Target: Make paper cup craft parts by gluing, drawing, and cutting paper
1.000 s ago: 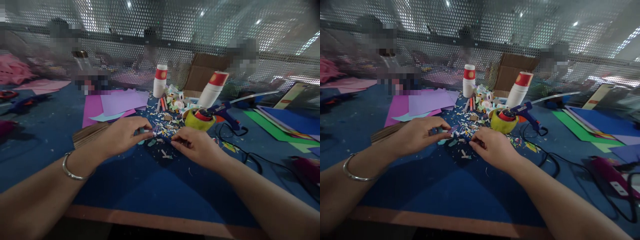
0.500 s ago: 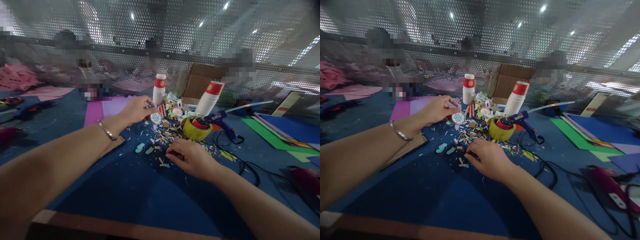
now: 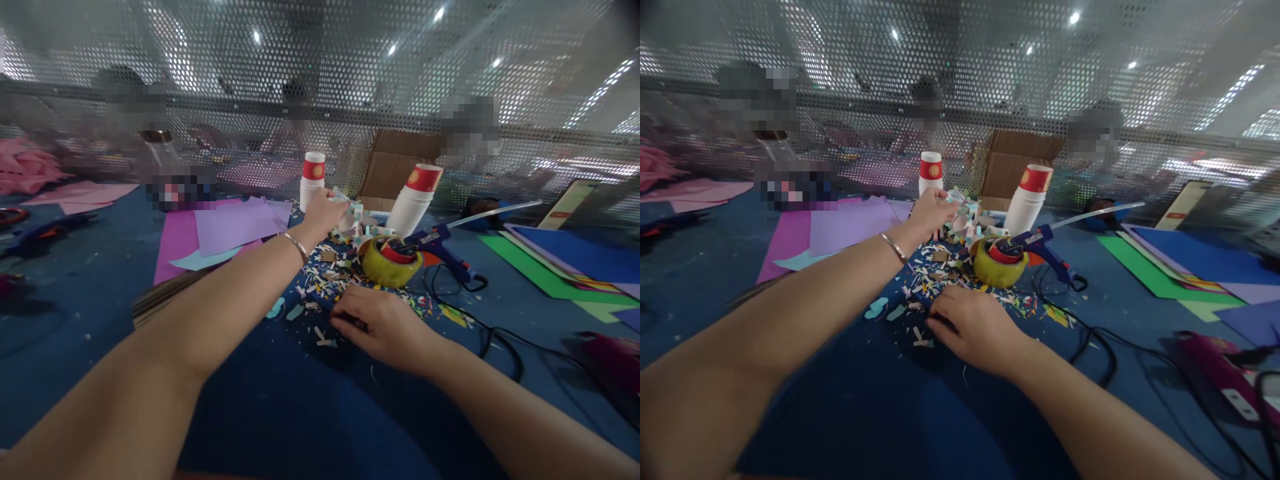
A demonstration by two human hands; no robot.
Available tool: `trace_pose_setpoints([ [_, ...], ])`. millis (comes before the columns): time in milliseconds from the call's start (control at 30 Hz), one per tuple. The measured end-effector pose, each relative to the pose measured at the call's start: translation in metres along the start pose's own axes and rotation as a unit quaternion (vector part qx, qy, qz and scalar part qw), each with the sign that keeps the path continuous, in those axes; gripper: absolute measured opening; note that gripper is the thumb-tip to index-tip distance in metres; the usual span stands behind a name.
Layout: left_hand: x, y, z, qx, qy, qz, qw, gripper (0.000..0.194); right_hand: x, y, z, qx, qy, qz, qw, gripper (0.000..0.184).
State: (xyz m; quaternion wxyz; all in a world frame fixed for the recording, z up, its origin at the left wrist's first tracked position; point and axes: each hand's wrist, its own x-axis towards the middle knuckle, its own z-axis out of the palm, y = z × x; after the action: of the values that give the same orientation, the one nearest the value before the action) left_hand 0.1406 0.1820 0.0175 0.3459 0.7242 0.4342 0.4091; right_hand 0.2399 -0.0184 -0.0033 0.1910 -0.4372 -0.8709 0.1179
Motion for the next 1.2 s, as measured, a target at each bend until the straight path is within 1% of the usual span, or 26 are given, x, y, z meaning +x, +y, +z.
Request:
trace_pose_setpoints([
  [67,-0.020,-0.012,-0.004,0.035,0.008,0.006,0.999,0.025,0.000,-0.001,0.000,-0.004,-0.001,-0.005,1.000,0.019],
  [133,-0.040,-0.020,-0.013,0.068,-0.009,0.025,0.997,0.025,0.000,-0.002,0.001,-0.003,-0.005,-0.003,1.000,0.019],
  [267,-0.074,-0.024,-0.039,0.133,-0.044,0.082,0.987,0.022,0.000,-0.007,0.000,-0.002,-0.017,0.006,1.000,0.019],
  [367,-0.087,-0.020,-0.057,0.177,-0.069,0.114,0.975,0.012,0.000,-0.009,0.001,-0.009,-0.027,0.014,1.000,0.020],
  [467,-0.088,-0.015,-0.064,0.213,-0.085,0.128,0.965,0.007,0.002,-0.011,0.003,-0.008,-0.032,0.019,0.999,0.020],
  [567,-0.079,-0.011,-0.054,0.253,-0.098,0.142,0.952,0.008,0.003,-0.011,0.005,-0.004,-0.036,0.022,0.999,0.020],
  [600,-0.075,-0.009,-0.049,0.267,-0.103,0.147,0.947,0.012,0.003,-0.011,0.005,-0.004,-0.036,0.022,0.999,0.020],
  [667,-0.065,-0.008,-0.036,0.291,-0.121,0.155,0.936,0.031,0.003,-0.011,0.006,-0.004,-0.034,0.021,0.999,0.020],
  [700,-0.059,-0.008,-0.030,0.298,-0.128,0.156,0.933,0.036,0.003,-0.011,0.006,-0.005,-0.033,0.020,0.999,0.020],
  [800,-0.039,-0.009,-0.016,0.308,-0.141,0.160,0.927,0.033,0.003,-0.010,0.006,-0.007,-0.032,0.018,0.999,0.019],
  [900,-0.015,-0.007,-0.011,0.310,-0.127,0.160,0.928,0.035,0.004,-0.008,0.007,-0.007,-0.030,0.010,0.999,0.019],
  [1000,0.012,-0.002,-0.018,0.304,-0.076,0.162,0.936,0.036,0.004,-0.006,0.007,-0.001,-0.032,0.007,0.999,0.020],
  [1033,0.020,0.001,-0.022,0.301,-0.048,0.161,0.939,0.035,0.004,-0.005,0.007,0.001,-0.033,0.006,0.999,0.020],
  [1067,0.028,0.003,-0.028,0.294,-0.016,0.160,0.942,0.026,0.005,-0.004,0.007,0.002,-0.034,0.007,0.999,0.020],
  [1100,0.036,0.004,-0.033,0.287,0.024,0.156,0.945,0.024,0.005,-0.004,0.007,0.002,-0.034,0.008,0.999,0.020],
  [1167,0.051,0.005,-0.045,0.270,0.108,0.129,0.948,0.037,0.006,-0.002,0.007,0.004,-0.033,0.011,0.999,0.019],
  [1200,0.059,0.003,-0.050,0.262,0.140,0.105,0.949,0.042,0.006,-0.001,0.007,0.006,-0.032,0.013,0.999,0.019],
])
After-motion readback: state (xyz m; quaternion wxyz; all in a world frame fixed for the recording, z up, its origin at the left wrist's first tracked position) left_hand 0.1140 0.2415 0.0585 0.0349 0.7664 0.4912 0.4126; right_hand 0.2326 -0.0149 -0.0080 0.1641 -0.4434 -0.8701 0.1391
